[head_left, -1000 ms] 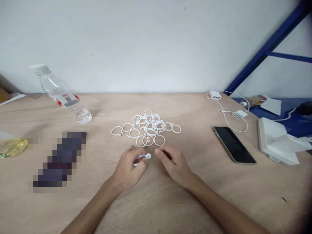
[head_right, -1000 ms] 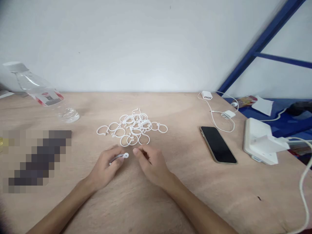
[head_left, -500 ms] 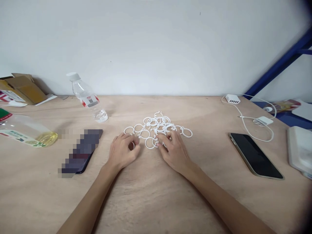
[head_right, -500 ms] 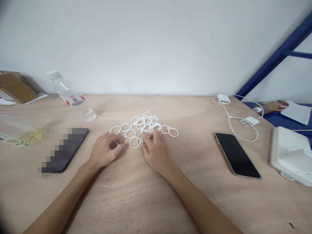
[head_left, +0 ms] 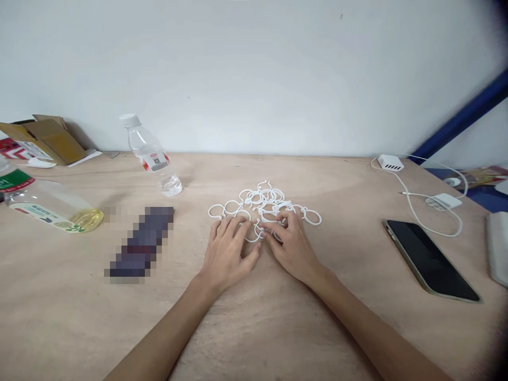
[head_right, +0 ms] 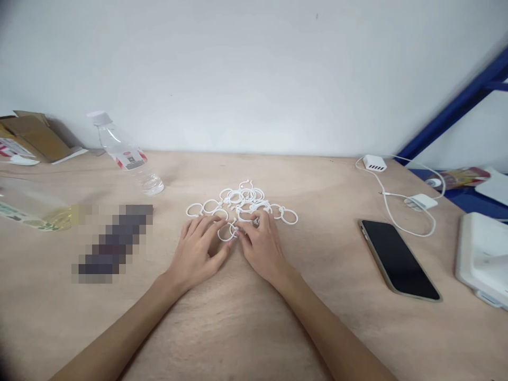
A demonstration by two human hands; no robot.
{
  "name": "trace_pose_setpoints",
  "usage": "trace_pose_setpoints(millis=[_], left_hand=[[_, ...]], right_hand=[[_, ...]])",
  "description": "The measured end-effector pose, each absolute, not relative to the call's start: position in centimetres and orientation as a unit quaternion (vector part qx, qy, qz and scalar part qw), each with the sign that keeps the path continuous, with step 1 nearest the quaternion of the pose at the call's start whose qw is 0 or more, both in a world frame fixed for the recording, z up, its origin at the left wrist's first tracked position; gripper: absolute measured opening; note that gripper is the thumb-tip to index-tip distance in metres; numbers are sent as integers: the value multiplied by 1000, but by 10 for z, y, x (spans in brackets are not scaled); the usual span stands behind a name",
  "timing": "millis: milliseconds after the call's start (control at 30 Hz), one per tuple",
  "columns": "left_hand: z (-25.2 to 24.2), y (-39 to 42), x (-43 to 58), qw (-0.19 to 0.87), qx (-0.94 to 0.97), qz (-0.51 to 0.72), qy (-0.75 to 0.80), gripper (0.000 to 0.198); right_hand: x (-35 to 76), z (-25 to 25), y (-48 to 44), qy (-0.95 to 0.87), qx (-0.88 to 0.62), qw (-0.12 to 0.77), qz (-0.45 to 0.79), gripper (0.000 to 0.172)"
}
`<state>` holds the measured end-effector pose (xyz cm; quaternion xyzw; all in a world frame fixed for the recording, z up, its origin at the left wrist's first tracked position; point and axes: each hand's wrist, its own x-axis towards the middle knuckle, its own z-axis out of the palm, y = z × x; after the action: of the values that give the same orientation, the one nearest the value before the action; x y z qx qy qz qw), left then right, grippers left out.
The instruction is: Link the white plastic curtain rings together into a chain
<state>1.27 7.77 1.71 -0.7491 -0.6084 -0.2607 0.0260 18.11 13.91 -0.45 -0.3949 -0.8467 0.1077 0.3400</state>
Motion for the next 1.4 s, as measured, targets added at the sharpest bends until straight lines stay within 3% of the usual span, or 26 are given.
trace_pose_setpoints(millis=[200, 300, 433, 567, 800, 1000, 1400], left_hand=[[22, 74, 10, 54, -728, -334, -596, 37], [25, 71, 7, 47, -737, -366, -566, 38], [25, 69, 6, -12, -781, -379, -496, 45], [23, 66, 12, -101, -795, -376, -465, 55], [27, 59, 24, -190, -791, -333, -476, 73], [25, 58, 29, -271, -762, -285, -514, 65], [24, 59, 30, -253, -763, -254, -538, 63]], right_hand=[[186, 11, 130, -816, -378, 410, 152, 17], [193, 28, 114, -769, -399, 410, 286, 15], [202, 43, 94, -647, -418, 329, 546, 22], [202, 43, 88, -543, -403, 321, 663, 22], [194, 35, 84, -428, -392, 352, 734, 22], [192, 37, 81, -385, -376, 353, 765, 23], [187, 34, 83, -248, -348, 426, 797, 23]])
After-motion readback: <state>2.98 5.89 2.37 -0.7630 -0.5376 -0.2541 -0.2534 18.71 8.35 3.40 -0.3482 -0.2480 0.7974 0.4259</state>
